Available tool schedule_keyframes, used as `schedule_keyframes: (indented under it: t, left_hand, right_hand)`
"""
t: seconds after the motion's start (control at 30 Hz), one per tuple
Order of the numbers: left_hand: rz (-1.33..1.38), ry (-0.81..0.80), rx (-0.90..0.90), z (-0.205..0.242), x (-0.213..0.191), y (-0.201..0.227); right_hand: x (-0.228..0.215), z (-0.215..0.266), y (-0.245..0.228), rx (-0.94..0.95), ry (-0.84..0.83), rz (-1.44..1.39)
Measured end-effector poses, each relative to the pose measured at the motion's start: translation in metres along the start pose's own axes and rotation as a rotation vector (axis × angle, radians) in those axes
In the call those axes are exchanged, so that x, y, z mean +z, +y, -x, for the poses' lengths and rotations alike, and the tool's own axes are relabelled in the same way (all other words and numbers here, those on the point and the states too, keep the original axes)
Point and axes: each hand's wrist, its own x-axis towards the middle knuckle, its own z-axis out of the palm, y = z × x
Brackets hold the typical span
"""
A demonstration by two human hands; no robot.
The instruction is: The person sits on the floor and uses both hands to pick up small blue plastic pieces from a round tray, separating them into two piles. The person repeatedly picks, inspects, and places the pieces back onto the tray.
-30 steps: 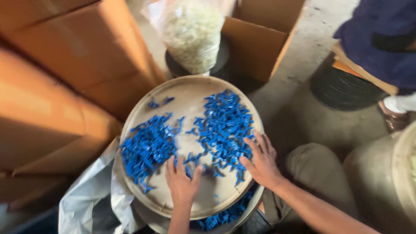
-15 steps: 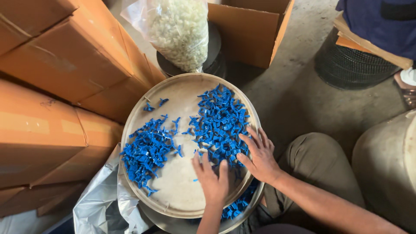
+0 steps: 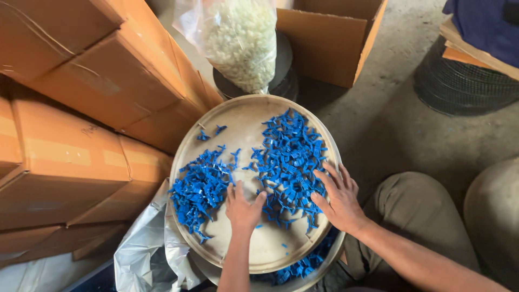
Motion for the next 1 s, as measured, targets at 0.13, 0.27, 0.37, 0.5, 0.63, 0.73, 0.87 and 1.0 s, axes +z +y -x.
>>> schedule_keyframes:
  t: [0.13,0.27,0.37,0.5,0.63,0.73,0.87,1.0]
  left_hand:
    - [0.056,-0.06,0.027,-0.004,0.009,0.022]
    - [0.419,-0.017,0.239,0.01,0.027,0.037]
    - [0.38,0.093,0.245,0.009,0.028,0.043]
    - [0.124,0.144,0.184,-0.015,0.003,0.043]
    - [-0.04,-0.022,0.1,-0.037,-0.019,0.048]
    - [-0.083,-0.137,0.006,-0.046,-0.025,0.055]
    - [-0.118,-0.251,-0.076,-0.061,-0.031,0.058]
    - [-0.136,-0.185,-0.013,-0.05,-0.034,0.054]
  right_hand:
    - [-0.001,-0.002,0.002,-0.008,0.0,0.02]
    - [0.004,0.001,0.001,-0.008,-0.006,0.031]
    - [0.002,-0.001,0.003,-0.014,-0.005,0.038]
    - [0.0,-0.001,0.003,-0.014,-0.019,0.024]
    - [0.001,-0.002,0.002,-0.016,-0.023,0.03]
    - [0.001,-0.001,0.002,-0.025,-0.024,0.046]
    - [0.001,-0.003,0.002,-0.026,-0.031,0.052]
    - [-0.002,-0.003,0.0,-0.046,-0.026,0.038]
